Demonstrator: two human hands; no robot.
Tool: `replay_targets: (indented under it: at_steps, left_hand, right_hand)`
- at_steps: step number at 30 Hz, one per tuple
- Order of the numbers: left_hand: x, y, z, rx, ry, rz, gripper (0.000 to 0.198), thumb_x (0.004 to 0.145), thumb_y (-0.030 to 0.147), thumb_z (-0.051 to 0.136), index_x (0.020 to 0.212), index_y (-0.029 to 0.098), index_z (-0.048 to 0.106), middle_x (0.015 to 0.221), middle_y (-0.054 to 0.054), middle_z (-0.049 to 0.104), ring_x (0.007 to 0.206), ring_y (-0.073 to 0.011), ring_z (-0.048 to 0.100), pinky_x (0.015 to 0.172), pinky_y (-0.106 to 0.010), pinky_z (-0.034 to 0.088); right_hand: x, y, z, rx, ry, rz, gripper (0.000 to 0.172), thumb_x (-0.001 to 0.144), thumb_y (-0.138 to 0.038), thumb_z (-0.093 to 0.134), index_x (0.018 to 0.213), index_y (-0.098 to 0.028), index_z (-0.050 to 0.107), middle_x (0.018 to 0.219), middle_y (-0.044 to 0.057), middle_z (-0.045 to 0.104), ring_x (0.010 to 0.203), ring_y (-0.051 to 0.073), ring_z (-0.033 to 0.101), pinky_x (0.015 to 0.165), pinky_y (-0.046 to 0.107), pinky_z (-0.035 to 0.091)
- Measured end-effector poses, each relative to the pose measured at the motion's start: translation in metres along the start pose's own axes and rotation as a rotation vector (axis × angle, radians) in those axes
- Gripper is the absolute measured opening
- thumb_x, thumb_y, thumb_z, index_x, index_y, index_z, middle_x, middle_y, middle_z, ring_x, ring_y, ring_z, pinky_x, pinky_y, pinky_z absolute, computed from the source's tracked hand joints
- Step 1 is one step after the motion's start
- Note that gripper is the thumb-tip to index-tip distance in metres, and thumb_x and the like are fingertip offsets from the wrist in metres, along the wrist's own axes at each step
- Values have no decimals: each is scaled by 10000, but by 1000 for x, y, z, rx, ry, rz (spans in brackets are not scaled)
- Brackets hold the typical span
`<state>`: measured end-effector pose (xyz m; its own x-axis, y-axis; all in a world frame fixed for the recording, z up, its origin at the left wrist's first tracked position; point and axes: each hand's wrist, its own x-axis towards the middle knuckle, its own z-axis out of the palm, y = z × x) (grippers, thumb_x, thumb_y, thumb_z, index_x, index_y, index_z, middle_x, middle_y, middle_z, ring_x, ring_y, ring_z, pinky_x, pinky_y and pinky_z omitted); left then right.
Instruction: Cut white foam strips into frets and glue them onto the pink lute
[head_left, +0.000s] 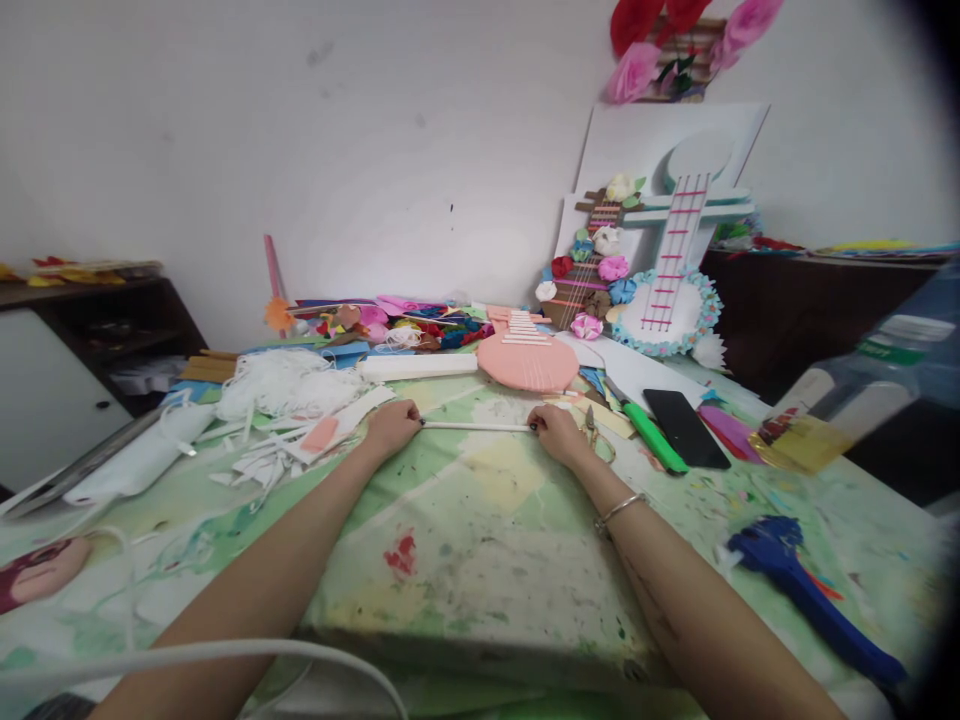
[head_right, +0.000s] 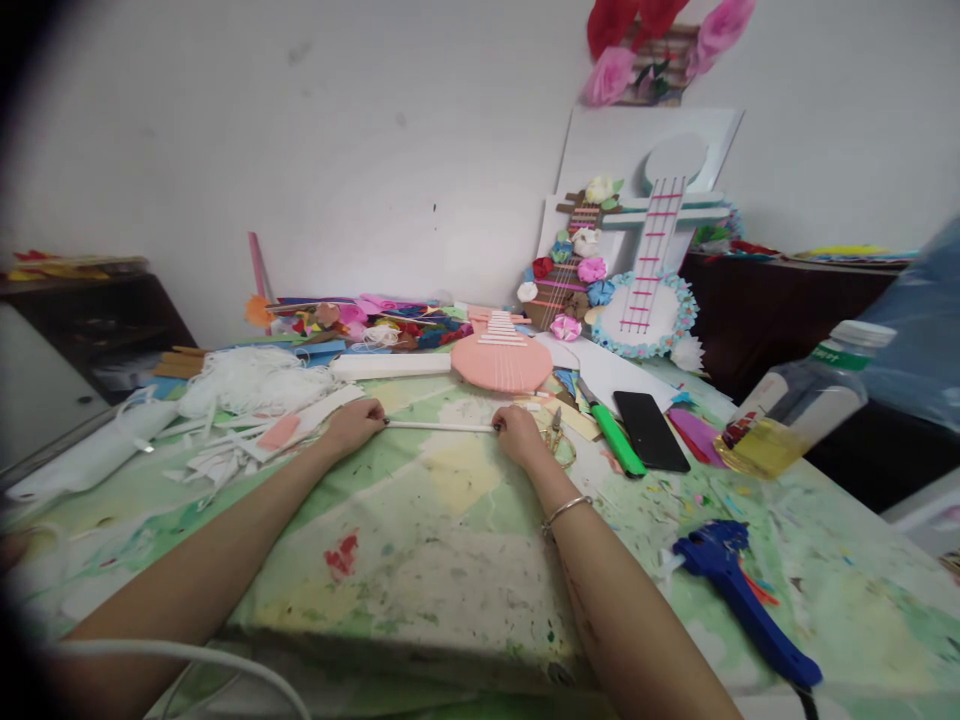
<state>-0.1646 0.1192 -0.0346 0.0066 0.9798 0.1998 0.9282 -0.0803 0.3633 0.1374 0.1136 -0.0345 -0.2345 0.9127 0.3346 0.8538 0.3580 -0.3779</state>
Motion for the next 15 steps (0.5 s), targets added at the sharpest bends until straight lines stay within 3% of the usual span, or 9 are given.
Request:
replay_targets:
  at_steps: [6,11,15]
  left_hand:
    - [-4,2,0,20,51,40,143,716,214,539,857,221,560,803,-15,619,818,-206,546,660,-288,353]
    - [-8,9,1,67,107,162,270,739,114,499,965,237,583,943,-62,584,934,-253,485,737,-346,361]
    - [-8,10,6,85,95,439,493,715,-25,396,1059,256,610,1016,-75,548,947,-229,462,803,-355,368]
  right_hand:
    - [-2,0,0,32,37,-5,291,705,0,449,836,-147,663,741,44,672,693,152,574,624,226,385]
    - [-1,2,-1,40,45,-59,340,632,50,456,748,-166,693,752,44,664,744,162,567,663,234,393]
    - [0,2,-1,22,56,-108,304,666,24,501,745,-176,716,763,64,649,824,195,551,727,266,396]
